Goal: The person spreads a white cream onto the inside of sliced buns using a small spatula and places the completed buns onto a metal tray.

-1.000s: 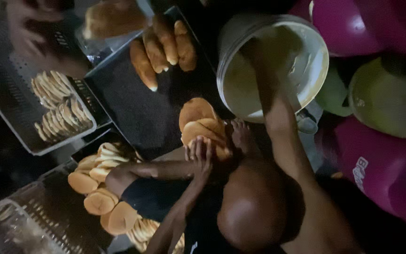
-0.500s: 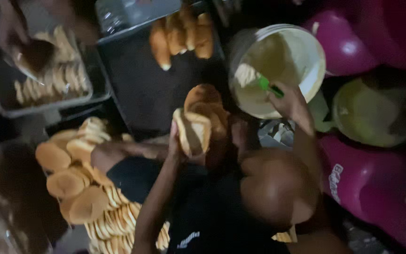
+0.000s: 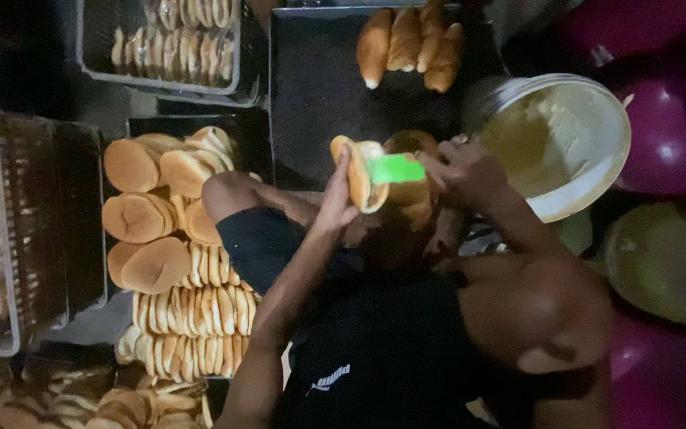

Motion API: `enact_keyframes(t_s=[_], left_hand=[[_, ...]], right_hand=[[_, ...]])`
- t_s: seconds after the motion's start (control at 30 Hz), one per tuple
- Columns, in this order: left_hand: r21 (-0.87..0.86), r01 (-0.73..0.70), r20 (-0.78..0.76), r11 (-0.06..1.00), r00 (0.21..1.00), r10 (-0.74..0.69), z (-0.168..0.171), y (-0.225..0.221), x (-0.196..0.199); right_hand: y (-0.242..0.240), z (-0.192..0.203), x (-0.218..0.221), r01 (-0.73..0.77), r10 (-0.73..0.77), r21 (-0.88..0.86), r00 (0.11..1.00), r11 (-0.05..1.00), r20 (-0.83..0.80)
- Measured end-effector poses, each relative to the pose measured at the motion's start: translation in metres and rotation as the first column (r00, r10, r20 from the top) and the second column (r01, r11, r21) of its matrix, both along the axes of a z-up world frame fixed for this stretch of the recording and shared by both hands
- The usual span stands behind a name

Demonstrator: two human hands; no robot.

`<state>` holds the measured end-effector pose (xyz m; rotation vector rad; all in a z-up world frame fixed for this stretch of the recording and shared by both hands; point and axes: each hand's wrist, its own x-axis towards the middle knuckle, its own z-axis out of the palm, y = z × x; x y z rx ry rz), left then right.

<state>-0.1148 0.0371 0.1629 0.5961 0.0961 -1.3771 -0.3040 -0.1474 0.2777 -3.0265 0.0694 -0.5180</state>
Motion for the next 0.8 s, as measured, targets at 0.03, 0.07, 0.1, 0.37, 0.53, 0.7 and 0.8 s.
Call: enact_keyframes(t_s=[0.03,0.07,0.1,0.37,0.53,0.7,0.8], left_hand=[[-0.147,0.076,0.041,0.986,0.997,-0.070,-0.006,0.009,-0.003],[-0.141,0.070,0.038,0.988,0.997,-0.065,-0.013,0.015,-0.008],[-0.056,0.011,0.060,0.998,0.998,-0.008,-0.020,0.015,-0.009],[0.074,-0.187,0.061,0.980,0.981,0.182,-0.038,-0.003,0.027],[0.302,-0.276,0.333,0.912,0.927,0.170,-0.088,-0.009,0.093],[0.442,-0.288,0.882,0.849,-0.031,-0.470,-0.158,-0.037,0.116],[0.604,-0.369,0.263,0.706,-0.745,-0.614,-0.162,-0.074,0.096]], right_hand=[[0.003,-0.003,0.000,0.066,-0.066,0.038,0.998,0.997,-0.018],[0.006,-0.006,0.000,0.133,-0.130,0.074,0.991,0.988,-0.039],[0.006,-0.009,0.002,0.128,-0.126,0.074,0.992,0.989,-0.031],[0.002,-0.029,-0.052,0.195,-0.181,0.109,0.975,0.975,-0.132],[0.004,-0.047,-0.129,0.534,-0.497,0.197,0.843,0.822,-0.208],[0.036,-0.093,-0.174,0.648,-0.766,0.648,0.625,0.401,-0.150],[0.047,-0.111,-0.181,0.630,-0.735,0.601,0.670,0.492,-0.101]])
